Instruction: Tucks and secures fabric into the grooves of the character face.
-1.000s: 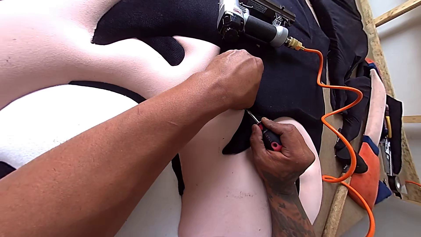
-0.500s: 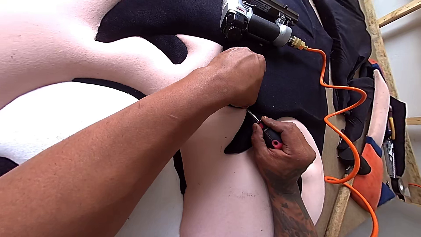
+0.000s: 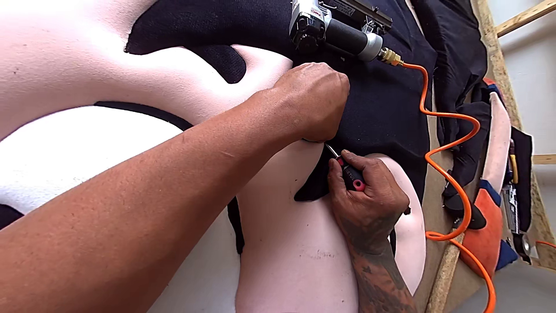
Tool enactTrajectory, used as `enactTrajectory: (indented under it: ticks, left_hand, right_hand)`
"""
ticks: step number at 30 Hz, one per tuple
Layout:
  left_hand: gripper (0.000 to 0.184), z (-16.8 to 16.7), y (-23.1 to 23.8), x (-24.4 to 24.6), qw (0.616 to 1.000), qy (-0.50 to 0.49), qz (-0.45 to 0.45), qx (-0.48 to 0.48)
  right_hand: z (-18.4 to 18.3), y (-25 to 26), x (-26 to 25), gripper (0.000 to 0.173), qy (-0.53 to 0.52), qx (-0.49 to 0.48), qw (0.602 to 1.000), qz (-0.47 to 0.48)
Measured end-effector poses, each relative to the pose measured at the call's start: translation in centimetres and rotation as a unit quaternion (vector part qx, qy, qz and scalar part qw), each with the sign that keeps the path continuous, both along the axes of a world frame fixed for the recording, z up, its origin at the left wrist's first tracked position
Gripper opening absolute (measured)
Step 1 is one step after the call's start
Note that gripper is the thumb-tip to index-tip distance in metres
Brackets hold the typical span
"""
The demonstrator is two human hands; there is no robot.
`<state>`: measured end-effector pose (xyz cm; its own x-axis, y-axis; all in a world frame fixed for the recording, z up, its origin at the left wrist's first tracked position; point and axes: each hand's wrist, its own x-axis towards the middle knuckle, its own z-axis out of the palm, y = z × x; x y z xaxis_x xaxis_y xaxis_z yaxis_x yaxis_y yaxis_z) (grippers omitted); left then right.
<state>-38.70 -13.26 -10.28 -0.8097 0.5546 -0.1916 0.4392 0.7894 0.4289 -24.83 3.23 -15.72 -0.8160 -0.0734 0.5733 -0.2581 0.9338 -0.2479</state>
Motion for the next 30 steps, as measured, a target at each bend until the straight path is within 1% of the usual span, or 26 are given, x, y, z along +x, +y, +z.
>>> enactTrajectory:
  ticks: [6,10,17,22,30]
  left_hand:
    - [0.02,-0.04,0.09,0.34,1.0,0.011,0.0,0.0]
    - [0.02,0.0,0.22,0.37,1.0,0.009,0.004,-0.001]
    - [0.02,0.08,0.21,0.45,1.0,0.005,0.002,-0.004]
    - [0.02,0.13,0.24,0.47,1.0,0.005,0.002,-0.004]
    - [0.019,0.06,0.13,0.55,1.0,0.014,0.0,0.003]
  right_hand:
    - [0.08,0.2,0.21,0.019,0.024,-0.026,0.999,0.001]
    - [0.1,0.21,0.16,0.019,0.022,-0.035,0.999,0.011]
    - [-0.01,0.23,0.0,0.019,-0.004,-0.024,1.0,0.011]
    - [0.05,0.33,0.14,0.018,0.023,-0.027,0.999,0.014]
    - [-0.12,0.11,0.05,0.021,0.006,-0.013,1.0,-0.005]
